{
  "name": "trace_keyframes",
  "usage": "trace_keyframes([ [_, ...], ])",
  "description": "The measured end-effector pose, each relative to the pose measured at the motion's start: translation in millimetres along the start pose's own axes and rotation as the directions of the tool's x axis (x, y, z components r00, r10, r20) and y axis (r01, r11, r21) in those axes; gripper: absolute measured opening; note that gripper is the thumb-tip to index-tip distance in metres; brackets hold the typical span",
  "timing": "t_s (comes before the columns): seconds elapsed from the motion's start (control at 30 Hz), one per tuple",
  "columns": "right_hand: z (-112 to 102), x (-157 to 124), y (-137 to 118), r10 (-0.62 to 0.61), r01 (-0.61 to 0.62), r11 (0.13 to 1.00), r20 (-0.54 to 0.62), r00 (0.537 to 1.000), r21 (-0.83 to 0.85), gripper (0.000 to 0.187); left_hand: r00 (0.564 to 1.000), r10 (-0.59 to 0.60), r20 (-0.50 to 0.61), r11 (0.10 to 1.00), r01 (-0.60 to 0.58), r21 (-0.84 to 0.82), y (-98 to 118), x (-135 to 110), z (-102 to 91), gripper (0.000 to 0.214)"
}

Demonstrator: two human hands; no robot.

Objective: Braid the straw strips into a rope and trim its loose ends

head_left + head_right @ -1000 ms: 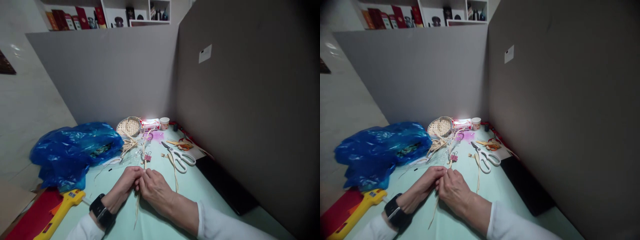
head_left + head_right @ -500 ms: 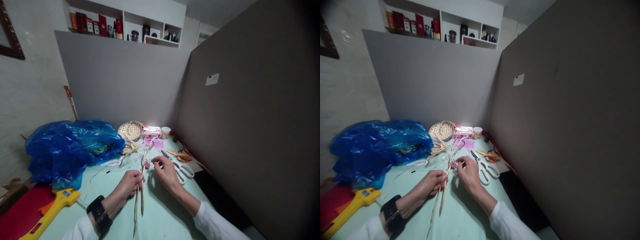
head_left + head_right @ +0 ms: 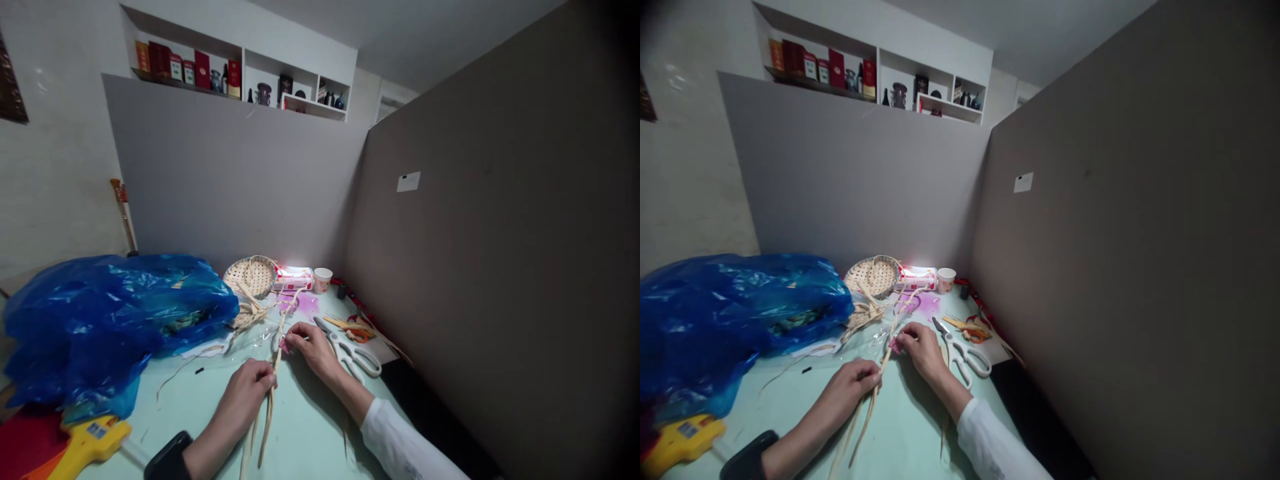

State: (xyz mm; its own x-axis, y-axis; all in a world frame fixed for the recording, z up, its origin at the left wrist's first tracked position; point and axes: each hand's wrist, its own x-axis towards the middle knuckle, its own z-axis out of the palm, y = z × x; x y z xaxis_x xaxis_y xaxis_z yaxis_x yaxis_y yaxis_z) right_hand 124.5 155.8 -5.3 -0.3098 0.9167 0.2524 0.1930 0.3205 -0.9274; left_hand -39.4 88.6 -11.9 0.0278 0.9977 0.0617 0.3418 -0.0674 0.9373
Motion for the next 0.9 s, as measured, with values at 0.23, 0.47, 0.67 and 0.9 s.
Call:
trace_keyframes([
  [0.23,-9,2,-2,0.025,-0.029,0.975,0.019,1.000,0.221,0.023,0.998,-0.057,0.028,0.997,0.059,-0.053,-1,-3,2.7,0.022],
  [0.47,-6,2,1,0.144,-0.124,0.897,-0.016,0.989,0.425,0.043,0.994,-0.112,0.011,0.989,0.112,-0.098,-1,2,-4.1,0.021],
  [0.67,5,3,-3,0.151,-0.076,0.864,-0.111,0.982,0.497,0.042,0.994,-0.110,0.013,0.991,0.111,-0.072,-5,3,-7.4,0.023],
  [0.9,-17,10,-2,0.144,-0.062,0.934,-0.209,0.967,0.352,0.037,0.988,-0.131,-0.085,0.981,0.117,-0.154,-4,11,-22.8,0.027],
])
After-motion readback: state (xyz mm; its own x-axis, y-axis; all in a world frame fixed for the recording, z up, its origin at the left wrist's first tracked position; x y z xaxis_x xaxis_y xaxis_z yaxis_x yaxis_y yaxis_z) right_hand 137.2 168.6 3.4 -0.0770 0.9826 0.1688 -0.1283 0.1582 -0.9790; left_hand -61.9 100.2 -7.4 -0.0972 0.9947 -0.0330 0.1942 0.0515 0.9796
